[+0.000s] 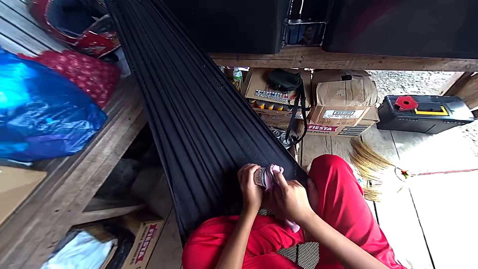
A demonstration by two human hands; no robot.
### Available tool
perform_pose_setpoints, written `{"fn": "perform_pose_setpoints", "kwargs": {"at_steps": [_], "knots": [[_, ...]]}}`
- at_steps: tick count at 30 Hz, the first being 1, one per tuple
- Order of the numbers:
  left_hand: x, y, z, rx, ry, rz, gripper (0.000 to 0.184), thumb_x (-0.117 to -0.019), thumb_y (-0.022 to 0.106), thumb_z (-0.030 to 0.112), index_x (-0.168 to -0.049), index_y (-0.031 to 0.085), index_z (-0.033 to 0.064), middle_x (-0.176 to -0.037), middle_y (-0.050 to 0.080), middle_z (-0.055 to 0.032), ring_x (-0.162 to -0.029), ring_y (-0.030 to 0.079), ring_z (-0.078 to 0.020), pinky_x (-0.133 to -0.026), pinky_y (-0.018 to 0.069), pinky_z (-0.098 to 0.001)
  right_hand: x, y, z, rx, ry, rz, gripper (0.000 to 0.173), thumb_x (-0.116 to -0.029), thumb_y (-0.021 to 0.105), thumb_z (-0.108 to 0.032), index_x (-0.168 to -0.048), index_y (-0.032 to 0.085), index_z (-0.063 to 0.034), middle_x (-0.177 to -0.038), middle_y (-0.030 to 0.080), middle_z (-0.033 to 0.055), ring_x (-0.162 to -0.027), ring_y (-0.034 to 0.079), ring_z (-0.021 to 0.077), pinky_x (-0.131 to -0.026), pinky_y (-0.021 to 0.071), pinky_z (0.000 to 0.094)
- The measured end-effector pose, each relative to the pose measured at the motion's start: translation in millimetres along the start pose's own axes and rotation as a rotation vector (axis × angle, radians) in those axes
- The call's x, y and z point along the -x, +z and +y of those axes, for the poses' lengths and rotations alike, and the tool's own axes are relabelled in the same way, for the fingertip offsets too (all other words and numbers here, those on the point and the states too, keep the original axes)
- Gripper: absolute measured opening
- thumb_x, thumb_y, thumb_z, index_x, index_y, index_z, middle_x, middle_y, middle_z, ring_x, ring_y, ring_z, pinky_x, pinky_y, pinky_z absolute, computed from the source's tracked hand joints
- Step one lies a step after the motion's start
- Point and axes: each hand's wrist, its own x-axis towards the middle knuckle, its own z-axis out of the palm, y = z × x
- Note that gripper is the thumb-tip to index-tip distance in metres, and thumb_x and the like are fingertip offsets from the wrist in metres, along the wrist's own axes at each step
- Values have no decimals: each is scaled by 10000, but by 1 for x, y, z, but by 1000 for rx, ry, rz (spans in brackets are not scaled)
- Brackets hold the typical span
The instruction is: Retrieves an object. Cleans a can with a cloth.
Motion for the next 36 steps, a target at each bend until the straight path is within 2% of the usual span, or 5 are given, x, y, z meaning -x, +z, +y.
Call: {"fn": "perform_pose_setpoints", "kwargs": {"at_steps": [17, 21, 27, 32, 36], "knots": [[12, -153, -40, -248, 18, -119, 176, -858, 664, 104, -1013, 739, 70, -1081, 745, -93, -1135, 661, -301, -1015, 471, -503, 48, 53, -139, -282, 227, -184, 536, -901, 588, -188, -1386, 546, 39, -660, 670, 111, -620, 699, 342, -605, 559, 537], [18, -154, -44, -157, -12, -166, 207, -939, 547, 132, -1050, 711, 74, -1121, 730, -83, -1178, 638, -251, -1023, 441, -483, 68, 59, -156, -351, 66, -44, 439, -904, 589, -187, -1283, 610, 35, -617, 641, 45, -530, 661, 227, -525, 561, 417], [11, -124, -21, -79, 75, -34, 97, -919, 656, 101, -984, 703, 46, -1029, 733, -102, -1131, 649, -248, -1068, 453, -370, 44, 43, -102, -153, -46, 134, 405, -920, 567, -236, -1216, 677, 18, -602, 667, 32, -537, 671, 217, -563, 557, 422], [1, -78, -21, 32, -85, 105, 265, -819, 714, 60, -1049, 668, -63, -1061, 713, -164, -1090, 652, -238, -1028, 484, -358, 44, -7, -23, -598, 80, -585, 329, -1008, 508, -154, -1286, 614, -14, -859, 693, 158, -772, 687, 283, -731, 551, 495], [-11, -44, -11, 107, -74, 217, 333, -805, 731, 91, -1074, 640, -82, -1067, 698, -165, -1095, 640, -195, -1032, 477, -302, 51, -35, 53, -730, 160, -649, 255, -1004, 497, -145, -1092, 690, -5, -884, 681, 77, -803, 639, 102, -774, 532, 326]]}}
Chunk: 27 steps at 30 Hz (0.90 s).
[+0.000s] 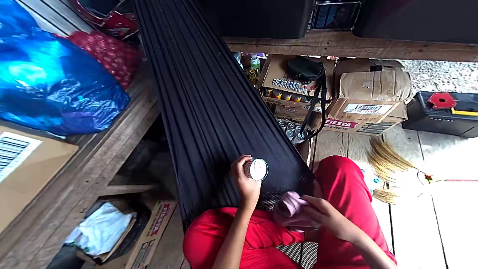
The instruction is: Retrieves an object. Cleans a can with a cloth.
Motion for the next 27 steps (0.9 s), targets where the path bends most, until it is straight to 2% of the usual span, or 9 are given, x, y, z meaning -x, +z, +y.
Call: {"fn": "perform_pose_setpoints", "kwargs": {"at_steps": [5, 9, 13, 16, 18, 20, 22, 24, 27], "knots": [[21, 14, 29, 119, -76, 25, 415, -786, 757, 81, -1118, 593, -106, -1113, 683, -150, -1152, 621, -146, -1058, 472, -274, 31, -58, 2, -180, 48, 121, 139, -974, 587, -201, -950, 709, -138, -764, 647, -113, -680, 585, -49, -641, 493, 162], [42, 5, 61, 194, -150, 93, 457, -750, 790, 37, -1143, 570, -42, -1167, 668, -83, -1217, 596, -100, -1103, 457, -274, 33, -68, -20, -273, -100, 31, 102, -926, 691, -199, -980, 754, -139, -842, 722, -113, -746, 639, -64, -684, 530, 138], [48, -22, 84, 195, -147, 106, 488, -732, 818, 36, -1146, 558, 45, -1182, 659, -27, -1233, 587, -81, -1110, 456, -276, 18, -41, -55, -375, -339, -170, 130, -961, 694, -221, -1020, 735, -113, -820, 699, -98, -732, 600, -94, -665, 492, 95], [45, -51, 86, 119, -99, 44, 408, -820, 801, 168, -1148, 569, 97, -1190, 655, -15, -1240, 579, -97, -1121, 435, -297, 7, -13, -87, -527, -505, -230, 138, -947, 734, -224, -993, 689, -102, -767, 632, -89, -713, 560, -93, -657, 452, 78], [43, -69, 85, 17, -43, 28, 277, -921, 698, 307, -1102, 593, 125, -1143, 682, -9, -1207, 600, -105, -1110, 420, -324, 2, 8, -105, -537, -588, -237, 159, -902, 780, -180, -938, 657, -87, -749, 615, -64, -713, 559, -73, -661, 445, 87], [41, -89, 85, -88, 23, -25, 236, -994, 584, 366, -1069, 608, 144, -1094, 702, -15, -1181, 614, -126, -1112, 393, -366, -6, 37, -116, -440, -643, -121, 169, -879, 789, -166, -901, 657, -64, -709, 603, -40, -671, 540, -64, -626, 425, 86], [42, -111, 94, -178, 66, -117, 188, -1025, 535, 347, -1062, 628, 188, -1099, 703, 10, -1209, 598, -131, -1149, 339, -414, -11, 68, -123, -321, -655, 84, 155, -881, 777, -172, -937, 680, -65, -687, 603, -39, -640, 521, -68, -613, 423, 83], [40, -133, 105, -226, 83, -201, 188, -1042, 505, 384, -1067, 626, 243, -1130, 681, 64, -1262, 555, -95, -1200, 256, -446, -8, 90, -132, -217, -641, 256, 165, -891, 763, -224, -973, 698, -97, -669, 585, -35, -623, 503, -33, -655, 424, 129], [35, -157, 113, -226, 114, -250, 195, -1056, 471, 390, -1069, 613, 256, -1133, 663, 83, -1277, 533, -71, -1213, 218, -423, 0, 108, -145, -143, -631, 416, 149, -885, 762, -235, -942, 704, -111, -656, 606, -22, -613, 524, 10, -700, 440, 178]]}}
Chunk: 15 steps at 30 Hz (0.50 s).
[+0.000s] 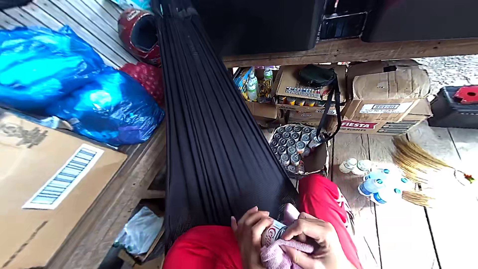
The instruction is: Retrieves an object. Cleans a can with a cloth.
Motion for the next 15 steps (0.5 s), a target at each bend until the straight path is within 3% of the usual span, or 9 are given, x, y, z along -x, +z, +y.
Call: {"fn": "perform_pose_setpoints", "kwargs": {"at_steps": [2, 5, 8, 12, 15], "knots": [[-4, -11, 1, 24, 12, -35, 171, -1051, 491, 348, -1067, 609, 226, -1131, 662, 61, -1274, 533, -85, -1196, 257, -382, 1, 5, -6, 33, 18, 24, 151, -889, 760, -230, -915, 696, -95, -656, 619, -14, -613, 534, 18, -699, 439, 185], [-22, -26, 17, 64, 39, -132, 170, -1028, 543, 276, -1045, 625, 128, -1100, 669, -35, -1234, 554, -165, -1130, 369, -315, -3, -2, -28, -1, 101, -48, 162, -903, 752, -162, -891, 696, -11, -629, 607, 56, -575, 544, 75, -601, 453, 224], [-34, -35, 40, 65, 99, -181, 282, -1028, 543, 361, -1018, 625, 91, -1078, 669, -85, -1216, 563, -204, -1114, 383, -319, 2, -19, -49, -58, 118, -141, 157, -919, 729, -118, -888, 701, 33, -669, 642, 117, -623, 584, 134, -668, 477, 271], [-23, -1, 47, 126, 124, -108, 281, -1048, 506, 402, -1059, 643, 157, -1119, 637, -21, -1247, 533, -156, -1121, 374, -287, 16, -42, -29, -67, 27, -141, 176, -921, 732, -161, -888, 689, 7, -668, 617, 85, -657, 562, 121, -750, 449, 257], [-19, 32, 42, 171, 98, -113, 206, -1038, 529, 348, -1100, 646, 190, -1154, 643, 5, -1291, 521, -149, -1143, 369, -294, 6, -74, 1, 41, -81, -206, 186, -953, 710, -240, -922, 695, -58, -673, 638, 32, -641, 559, 90, -744, 425, 252]]}}
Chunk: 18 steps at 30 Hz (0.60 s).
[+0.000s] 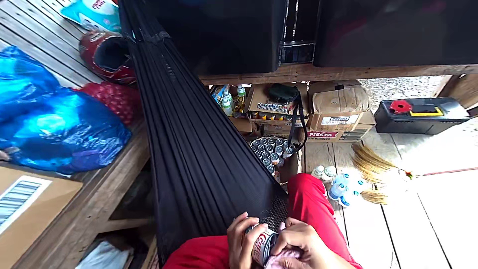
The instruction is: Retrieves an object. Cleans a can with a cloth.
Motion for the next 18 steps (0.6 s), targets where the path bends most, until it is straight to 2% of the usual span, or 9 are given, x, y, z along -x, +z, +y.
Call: {"fn": "perform_pose_setpoints", "kwargs": {"at_steps": [4, 6, 8, 11, 14, 18], "knots": [[-7, 45, -1, 21, -58, 98, 177, -995, 604, 326, -1092, 643, 183, -1138, 647, 13, -1267, 540, -118, -1136, 383, -280, -11, -43, 19, 213, -20, 58, 152, -969, 662, -248, -947, 666, -98, -671, 624, -1, -618, 545, 75, -732, 432, 244], [-9, 66, 4, 35, -118, 145, 183, -972, 632, 307, -1084, 661, 165, -1130, 664, -5, -1253, 557, -118, -1129, 392, -277, -11, -49, 21, 291, -18, 129, 109, -915, 665, -209, -919, 665, -100, -622, 578, -3, -569, 508, 84, -665, 419, 236], [-11, 78, 9, 54, -145, 144, 215, -978, 622, 335, -1097, 668, 163, -1138, 664, -12, -1249, 561, -127, -1125, 398, -282, -5, -49, 16, 302, 9, 145, 90, -881, 674, -173, -905, 656, -88, -618, 574, 13, -564, 513, 108, -655, 434, 249], [-13, 86, 17, 44, -170, 91, 245, -973, 614, 343, -1103, 676, 145, -1136, 667, -31, -1238, 560, -144, -1115, 392, -284, 4, -54, 16, 314, 85, 184, 95, -887, 699, -186, -903, 663, -100, -634, 596, 4, -574, 530, 100, -657, 436, 256], [-12, 92, 21, 34, -206, 56, 196, -920, 659, 232, -1065, 703, 106, -1097, 683, -59, -1196, 579, -152, -1091, 404, -266, 4, -57, 19, 370, 154, 238, 97, -838, 699, -190, -898, 657, -127, -647, 611, -30, -586, 548, 54, -650, 448, 230], [-5, 77, 6, 76, -171, 45, 194, -980, 598, 284, -1066, 673, 127, -1105, 674, -45, -1187, 587, -139, -1087, 414, -277, 7, -42, 2, 317, 161, 78, 71, -852, 731, -140, -877, 692, -87, -651, 653, 30, -598, 600, 139, -647, 473, 308]]}}
